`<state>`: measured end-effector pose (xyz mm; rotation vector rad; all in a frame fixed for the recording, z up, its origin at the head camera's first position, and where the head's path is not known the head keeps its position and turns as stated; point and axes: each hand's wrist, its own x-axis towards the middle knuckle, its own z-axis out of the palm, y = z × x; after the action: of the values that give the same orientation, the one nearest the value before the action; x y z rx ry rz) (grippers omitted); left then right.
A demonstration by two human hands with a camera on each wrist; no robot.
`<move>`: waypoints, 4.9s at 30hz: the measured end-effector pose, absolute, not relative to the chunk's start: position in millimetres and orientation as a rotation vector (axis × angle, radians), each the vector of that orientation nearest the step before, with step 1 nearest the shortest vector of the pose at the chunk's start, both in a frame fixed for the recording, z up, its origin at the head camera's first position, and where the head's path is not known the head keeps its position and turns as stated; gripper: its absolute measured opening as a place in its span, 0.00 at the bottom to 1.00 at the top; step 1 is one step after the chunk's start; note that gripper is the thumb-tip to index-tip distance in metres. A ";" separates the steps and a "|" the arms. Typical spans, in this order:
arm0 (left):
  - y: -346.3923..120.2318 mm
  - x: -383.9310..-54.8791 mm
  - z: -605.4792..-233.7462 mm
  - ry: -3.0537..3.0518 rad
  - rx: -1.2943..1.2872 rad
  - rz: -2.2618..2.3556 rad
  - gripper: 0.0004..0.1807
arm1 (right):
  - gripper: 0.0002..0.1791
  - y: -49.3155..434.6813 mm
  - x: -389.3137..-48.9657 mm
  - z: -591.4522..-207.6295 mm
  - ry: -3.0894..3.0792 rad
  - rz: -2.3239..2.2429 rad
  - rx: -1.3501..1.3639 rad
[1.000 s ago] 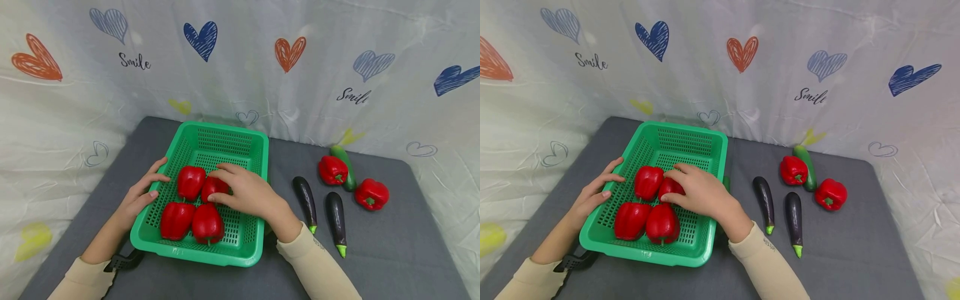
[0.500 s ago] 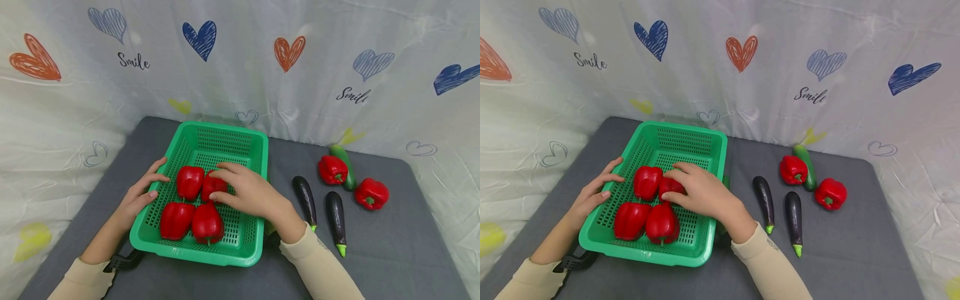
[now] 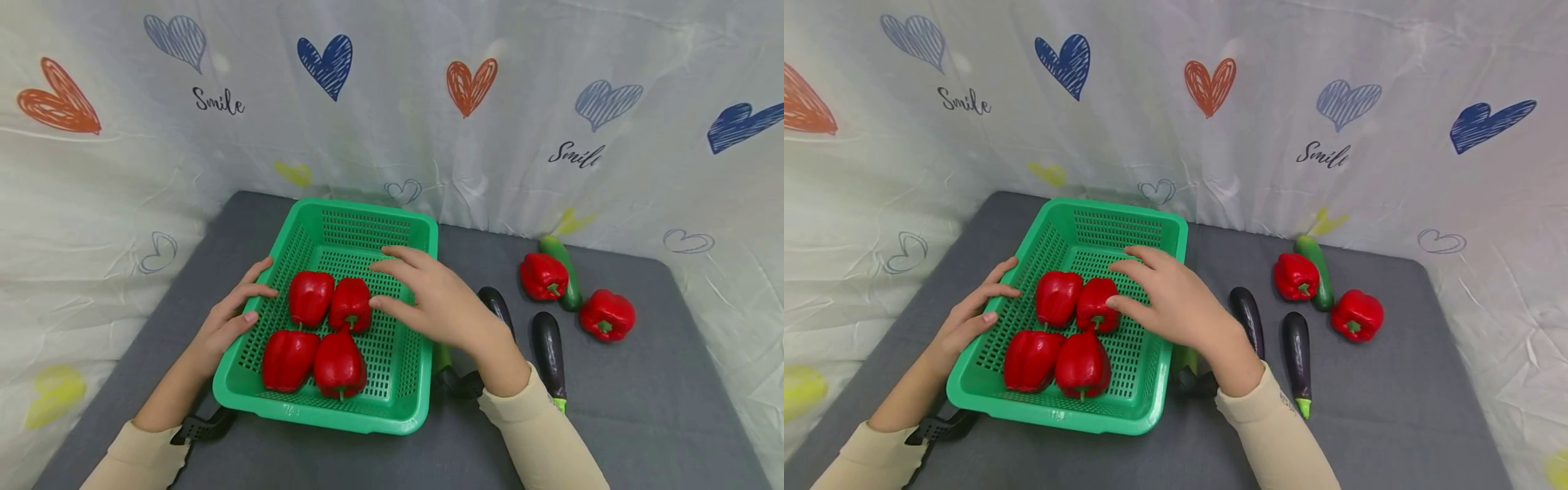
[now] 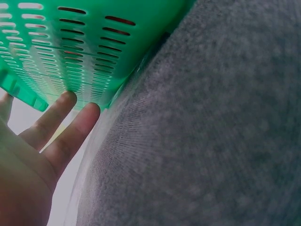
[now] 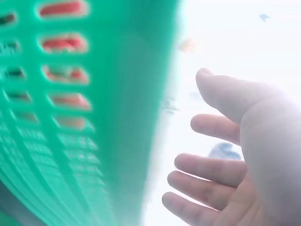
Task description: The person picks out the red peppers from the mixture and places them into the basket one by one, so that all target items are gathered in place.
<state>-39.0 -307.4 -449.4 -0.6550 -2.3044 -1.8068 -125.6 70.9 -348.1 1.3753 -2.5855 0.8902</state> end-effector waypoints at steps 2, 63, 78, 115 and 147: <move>-307.2 -39.2 -449.5 -2.302 -0.658 -1.808 0.20 | 0.27 79.7 -128.5 -344.9 -2.572 0.915 1.347; -308.4 -39.3 -451.4 -2.280 -0.689 -1.822 0.19 | 0.47 270.4 -192.6 -356.6 -3.055 0.994 0.352; -308.8 -39.8 -453.2 -2.285 -0.683 -1.816 0.20 | 0.38 160.7 -213.0 -284.0 -2.664 1.040 0.786; -309.6 -41.1 -454.4 -2.229 -0.738 -1.841 0.20 | 0.46 -56.7 -229.1 -367.3 -3.102 0.500 1.430; -308.8 -42.9 -456.5 -2.179 -0.801 -1.836 0.22 | 0.43 -3.0 -214.3 -330.4 -2.886 0.711 1.391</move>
<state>-42.9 -308.8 -456.5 -0.8005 -2.1792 -1.8359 -214.3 -3.0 -330.4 1.3915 -2.8860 0.7113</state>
